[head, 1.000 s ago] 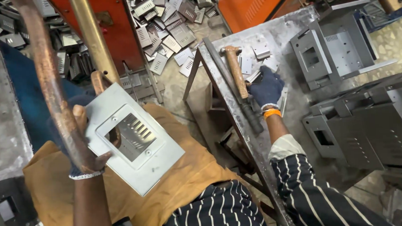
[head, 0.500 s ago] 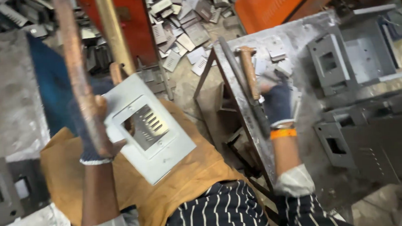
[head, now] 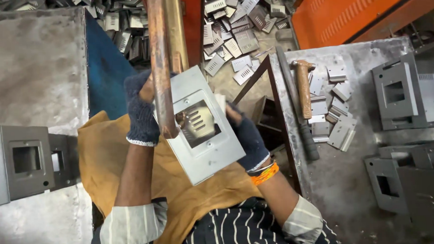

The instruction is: The person repeatedly picks up a metal casing and a small rectangular component, inserts the component into the casing, and places the assembled unit on a nearby table. The person wears gloves and works in a repetitive cycle.

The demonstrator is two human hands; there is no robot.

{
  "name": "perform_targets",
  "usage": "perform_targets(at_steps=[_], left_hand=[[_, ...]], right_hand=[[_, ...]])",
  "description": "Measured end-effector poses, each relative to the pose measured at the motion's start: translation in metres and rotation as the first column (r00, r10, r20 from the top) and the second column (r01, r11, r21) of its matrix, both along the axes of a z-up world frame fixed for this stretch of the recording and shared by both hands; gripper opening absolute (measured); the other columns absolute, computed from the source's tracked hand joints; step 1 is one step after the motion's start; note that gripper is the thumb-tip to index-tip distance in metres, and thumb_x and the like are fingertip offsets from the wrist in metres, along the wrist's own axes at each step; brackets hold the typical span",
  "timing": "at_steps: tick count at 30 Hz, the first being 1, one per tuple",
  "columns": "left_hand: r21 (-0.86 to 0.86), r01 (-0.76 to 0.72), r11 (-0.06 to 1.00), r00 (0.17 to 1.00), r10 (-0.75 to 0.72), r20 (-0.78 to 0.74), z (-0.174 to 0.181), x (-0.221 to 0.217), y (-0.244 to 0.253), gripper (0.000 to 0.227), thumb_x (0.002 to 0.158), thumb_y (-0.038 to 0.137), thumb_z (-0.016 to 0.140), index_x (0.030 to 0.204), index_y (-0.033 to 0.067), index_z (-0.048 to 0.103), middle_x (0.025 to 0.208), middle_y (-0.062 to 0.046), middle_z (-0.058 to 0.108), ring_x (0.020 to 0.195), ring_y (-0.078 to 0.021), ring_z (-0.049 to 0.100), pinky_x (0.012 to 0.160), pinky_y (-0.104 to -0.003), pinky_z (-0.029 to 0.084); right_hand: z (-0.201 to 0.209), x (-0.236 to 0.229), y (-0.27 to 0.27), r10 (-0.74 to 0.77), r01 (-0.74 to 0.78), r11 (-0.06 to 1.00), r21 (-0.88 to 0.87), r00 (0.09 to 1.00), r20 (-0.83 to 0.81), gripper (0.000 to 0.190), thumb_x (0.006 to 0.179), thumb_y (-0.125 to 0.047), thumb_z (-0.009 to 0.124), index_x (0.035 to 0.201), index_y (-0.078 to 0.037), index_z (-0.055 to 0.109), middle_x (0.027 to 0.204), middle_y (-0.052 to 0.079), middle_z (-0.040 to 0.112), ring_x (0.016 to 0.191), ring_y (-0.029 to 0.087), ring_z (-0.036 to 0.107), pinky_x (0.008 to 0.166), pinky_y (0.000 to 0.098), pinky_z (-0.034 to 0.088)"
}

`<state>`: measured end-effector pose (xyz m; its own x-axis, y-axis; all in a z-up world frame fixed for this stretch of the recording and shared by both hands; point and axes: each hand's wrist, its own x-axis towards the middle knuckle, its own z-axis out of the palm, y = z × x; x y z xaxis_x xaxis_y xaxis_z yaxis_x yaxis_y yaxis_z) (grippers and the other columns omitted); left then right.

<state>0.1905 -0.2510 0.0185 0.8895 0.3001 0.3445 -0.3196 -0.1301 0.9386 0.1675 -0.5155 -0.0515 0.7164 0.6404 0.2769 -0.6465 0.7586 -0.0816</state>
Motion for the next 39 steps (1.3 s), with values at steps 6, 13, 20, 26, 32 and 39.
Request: perform_targets(at_steps=[6,13,20,26,32,39], left_hand=[[-0.134,0.177,0.975,0.984,-0.173,0.040,0.031,-0.008,-0.002,0.044,0.102,0.036,0.057,0.076,0.0015,0.056,0.067,0.003,0.050,0.064,-0.0049,0.043,0.055,-0.029,0.032],[-0.031,0.150,0.988,0.988,-0.151,-0.023,0.032,-0.009,-0.010,0.036,0.102,0.028,0.059,0.094,-0.0038,0.074,0.075,-0.003,0.068,0.070,-0.0069,0.060,0.062,-0.026,0.047],[-0.076,0.136,0.988,0.991,-0.137,-0.012,0.028,-0.008,-0.015,0.028,0.097,0.018,0.061,0.099,-0.0053,0.077,0.081,-0.006,0.073,0.074,-0.0087,0.065,0.066,-0.027,0.051],[-0.008,0.080,0.997,0.997,-0.080,0.009,0.027,-0.010,-0.018,0.030,0.099,0.018,0.059,0.102,-0.0055,0.077,0.081,-0.006,0.073,0.076,-0.0098,0.065,0.069,-0.028,0.052],[0.047,0.027,0.999,0.997,-0.030,0.065,0.017,-0.011,-0.017,0.025,0.099,0.015,0.061,0.104,-0.0054,0.075,0.094,-0.011,0.076,0.086,-0.0142,0.069,0.081,-0.031,0.055],[-0.013,-0.069,0.998,0.994,0.070,0.081,-0.016,-0.014,-0.019,0.016,0.100,0.008,0.065,0.113,-0.0028,0.066,0.110,-0.012,0.071,0.104,-0.0192,0.068,0.098,-0.034,0.053]], right_hand=[[0.079,-0.021,0.027,-0.109,0.135,0.565,-0.814,0.990,0.088,0.033,0.101,-0.020,0.066,0.131,-0.006,0.066,0.108,0.002,0.069,0.094,0.010,0.066,0.079,0.0262,0.055],[0.109,-0.029,0.035,0.057,-0.045,0.397,-0.917,0.998,-0.025,0.041,0.092,-0.027,0.075,0.124,-0.003,0.067,0.095,0.004,0.068,0.080,0.012,0.064,0.066,0.0267,0.050],[0.105,-0.027,0.046,0.075,0.020,0.435,-0.900,0.995,0.059,0.045,0.089,-0.026,0.076,0.126,-0.004,0.064,0.098,0.001,0.067,0.084,0.010,0.063,0.070,0.0253,0.050],[0.097,-0.024,0.051,0.087,0.066,0.477,-0.876,0.989,0.122,0.049,0.088,-0.025,0.076,0.131,-0.005,0.062,0.101,0.000,0.066,0.086,0.010,0.061,0.073,0.0247,0.050],[0.111,-0.022,0.055,0.126,0.064,0.518,-0.853,0.980,0.151,0.058,0.088,-0.029,0.074,0.140,-0.007,0.057,0.109,-0.001,0.065,0.093,0.007,0.059,0.076,0.0231,0.049],[0.099,-0.022,0.053,0.125,0.059,0.528,-0.847,0.981,0.146,0.058,0.089,-0.031,0.075,0.139,-0.007,0.055,0.105,0.000,0.063,0.090,0.008,0.061,0.075,0.0232,0.051]])
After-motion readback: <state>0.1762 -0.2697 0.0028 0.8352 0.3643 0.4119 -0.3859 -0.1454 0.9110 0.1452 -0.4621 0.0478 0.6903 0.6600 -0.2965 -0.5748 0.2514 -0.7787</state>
